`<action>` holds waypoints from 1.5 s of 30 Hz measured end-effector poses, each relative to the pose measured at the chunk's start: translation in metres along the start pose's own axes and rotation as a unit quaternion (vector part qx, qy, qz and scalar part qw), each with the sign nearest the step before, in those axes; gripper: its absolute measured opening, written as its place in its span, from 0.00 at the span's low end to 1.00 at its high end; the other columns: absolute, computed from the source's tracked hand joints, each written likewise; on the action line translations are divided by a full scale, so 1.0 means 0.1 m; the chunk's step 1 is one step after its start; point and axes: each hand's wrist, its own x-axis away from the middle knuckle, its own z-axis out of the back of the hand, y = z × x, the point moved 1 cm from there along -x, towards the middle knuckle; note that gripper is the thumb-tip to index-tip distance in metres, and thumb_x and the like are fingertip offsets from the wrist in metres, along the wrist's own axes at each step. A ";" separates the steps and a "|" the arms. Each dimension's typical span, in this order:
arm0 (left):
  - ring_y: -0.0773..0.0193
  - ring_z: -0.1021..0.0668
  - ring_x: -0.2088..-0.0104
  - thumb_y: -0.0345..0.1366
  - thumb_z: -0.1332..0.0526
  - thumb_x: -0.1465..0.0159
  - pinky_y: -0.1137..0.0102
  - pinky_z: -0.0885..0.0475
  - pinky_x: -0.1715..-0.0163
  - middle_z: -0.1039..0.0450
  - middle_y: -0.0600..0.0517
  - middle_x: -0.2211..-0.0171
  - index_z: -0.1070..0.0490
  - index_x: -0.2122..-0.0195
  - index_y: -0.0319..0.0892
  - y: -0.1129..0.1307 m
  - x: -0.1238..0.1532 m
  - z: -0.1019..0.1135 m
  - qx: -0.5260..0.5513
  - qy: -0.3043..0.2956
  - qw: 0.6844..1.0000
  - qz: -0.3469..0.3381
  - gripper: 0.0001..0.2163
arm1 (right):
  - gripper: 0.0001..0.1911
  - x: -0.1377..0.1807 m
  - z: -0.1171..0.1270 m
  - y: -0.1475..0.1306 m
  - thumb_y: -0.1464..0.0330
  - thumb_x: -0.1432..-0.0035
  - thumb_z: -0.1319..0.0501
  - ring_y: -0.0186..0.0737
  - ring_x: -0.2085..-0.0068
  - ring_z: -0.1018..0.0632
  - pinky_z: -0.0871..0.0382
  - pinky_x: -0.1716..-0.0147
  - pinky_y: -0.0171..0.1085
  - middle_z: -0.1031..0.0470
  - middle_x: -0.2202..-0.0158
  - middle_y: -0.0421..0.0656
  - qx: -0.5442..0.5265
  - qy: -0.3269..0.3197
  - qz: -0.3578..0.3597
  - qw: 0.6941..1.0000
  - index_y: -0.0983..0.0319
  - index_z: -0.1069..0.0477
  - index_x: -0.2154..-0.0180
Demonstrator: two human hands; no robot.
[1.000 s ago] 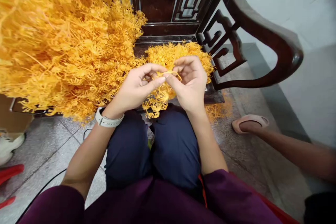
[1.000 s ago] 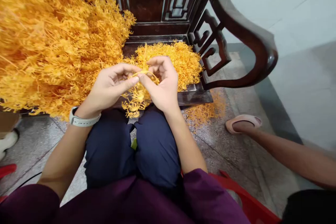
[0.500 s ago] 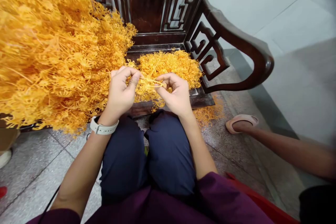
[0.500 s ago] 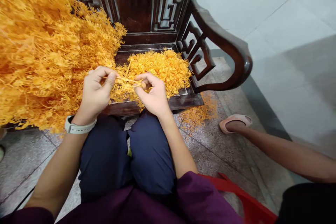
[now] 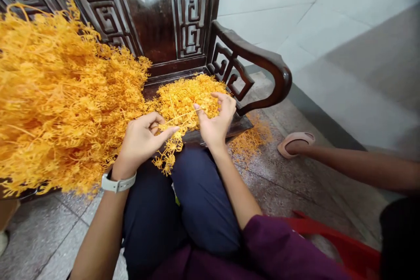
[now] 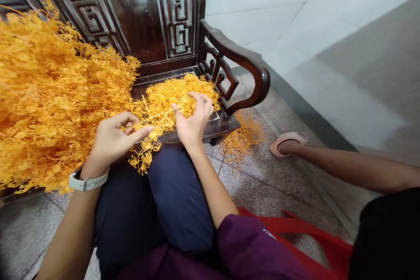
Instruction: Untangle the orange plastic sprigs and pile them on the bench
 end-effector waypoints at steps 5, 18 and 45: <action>0.70 0.37 0.77 0.41 0.27 0.39 0.71 0.42 0.74 0.43 0.60 0.78 0.22 0.61 0.44 0.02 0.01 0.00 -0.027 0.102 0.994 0.014 0.10 | 0.19 -0.07 0.10 0.11 0.64 0.38 0.32 0.45 0.53 0.25 0.27 0.51 0.48 0.28 0.51 0.47 -0.041 0.062 -0.032 0.997 0.57 0.31 0.47; 0.46 0.23 0.51 0.49 0.34 0.33 0.54 0.30 0.50 0.24 0.43 0.56 0.21 0.59 0.44 -0.05 -0.16 -0.01 -0.201 0.105 0.973 -0.035 0.13 | 0.28 -0.02 0.10 0.12 0.61 0.38 0.31 0.42 0.54 0.21 0.25 0.55 0.43 0.24 0.54 0.46 -0.172 -0.027 -0.154 0.973 0.58 0.37 0.40; 0.63 0.21 0.65 0.27 0.31 0.49 0.67 0.30 0.63 0.19 0.53 0.69 0.19 0.71 0.42 -0.23 -0.05 0.26 0.162 0.267 0.947 0.073 0.05 | 0.06 0.46 -0.26 1.03 0.67 0.37 0.29 0.35 0.71 0.26 0.43 0.68 0.34 0.24 0.74 0.37 0.062 -0.573 -0.024 0.817 0.61 0.22 0.59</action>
